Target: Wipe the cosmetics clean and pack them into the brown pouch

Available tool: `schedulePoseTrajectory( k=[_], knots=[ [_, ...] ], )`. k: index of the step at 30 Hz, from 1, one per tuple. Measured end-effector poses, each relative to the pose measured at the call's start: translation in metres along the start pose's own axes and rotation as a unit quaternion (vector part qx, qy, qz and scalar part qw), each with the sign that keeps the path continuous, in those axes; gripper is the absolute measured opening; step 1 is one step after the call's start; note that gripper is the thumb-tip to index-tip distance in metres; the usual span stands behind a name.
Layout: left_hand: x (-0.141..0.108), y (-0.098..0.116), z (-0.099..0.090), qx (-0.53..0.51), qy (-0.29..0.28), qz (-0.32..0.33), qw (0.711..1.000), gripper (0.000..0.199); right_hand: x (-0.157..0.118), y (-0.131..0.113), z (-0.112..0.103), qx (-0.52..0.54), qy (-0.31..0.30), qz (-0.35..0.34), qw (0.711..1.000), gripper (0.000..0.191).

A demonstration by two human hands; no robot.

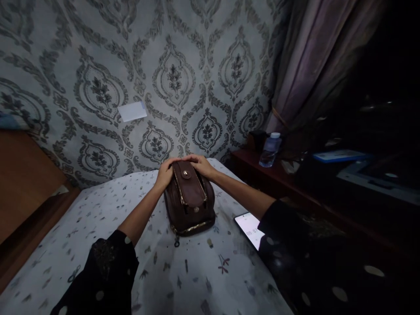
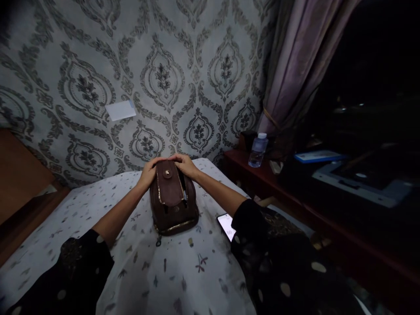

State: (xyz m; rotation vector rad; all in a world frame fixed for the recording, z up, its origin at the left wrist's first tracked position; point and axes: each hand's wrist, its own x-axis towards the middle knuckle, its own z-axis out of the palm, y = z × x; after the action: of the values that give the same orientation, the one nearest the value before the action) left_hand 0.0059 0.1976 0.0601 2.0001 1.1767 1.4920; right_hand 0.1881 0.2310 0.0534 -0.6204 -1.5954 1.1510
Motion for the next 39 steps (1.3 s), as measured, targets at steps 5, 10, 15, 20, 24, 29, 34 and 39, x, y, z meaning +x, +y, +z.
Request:
schedulePoseTrajectory(
  k=[5,10,15,20,24,29,34,39],
  knots=[
    [-0.019,0.007,0.001,0.029,0.005,0.0,1.0,0.037,-0.019,-0.001,-0.002,-0.05,0.012,-0.007,0.999,0.024],
    [-0.037,0.016,0.0,0.046,0.01,-0.007,0.999,0.04,-0.031,-0.002,-0.002,-0.107,0.026,-0.011,0.994,0.029],
    [-0.07,0.033,0.006,0.057,0.039,-0.017,0.997,0.038,-0.039,-0.003,-0.001,-0.166,0.039,-0.022,0.985,0.031],
    [-0.103,0.046,0.015,0.096,0.068,-0.012,0.993,0.048,-0.051,0.003,0.001,-0.215,0.073,-0.022,0.974,0.035],
    [-0.108,0.044,0.013,0.137,0.042,0.006,0.99,0.05,-0.058,0.003,0.0,-0.249,0.095,-0.014,0.964,0.04],
    [-0.101,0.05,0.005,0.21,0.002,0.012,0.978,0.045,-0.055,-0.005,0.0,-0.275,0.1,-0.014,0.956,0.038],
    [-0.093,0.057,0.007,0.192,0.022,-0.035,0.981,0.034,-0.055,-0.01,0.004,-0.269,0.105,0.004,0.957,0.017],
    [-0.08,0.045,0.014,0.107,0.095,-0.093,0.985,0.014,-0.057,-0.017,0.01,-0.207,0.086,0.024,0.974,0.012]
  ],
)
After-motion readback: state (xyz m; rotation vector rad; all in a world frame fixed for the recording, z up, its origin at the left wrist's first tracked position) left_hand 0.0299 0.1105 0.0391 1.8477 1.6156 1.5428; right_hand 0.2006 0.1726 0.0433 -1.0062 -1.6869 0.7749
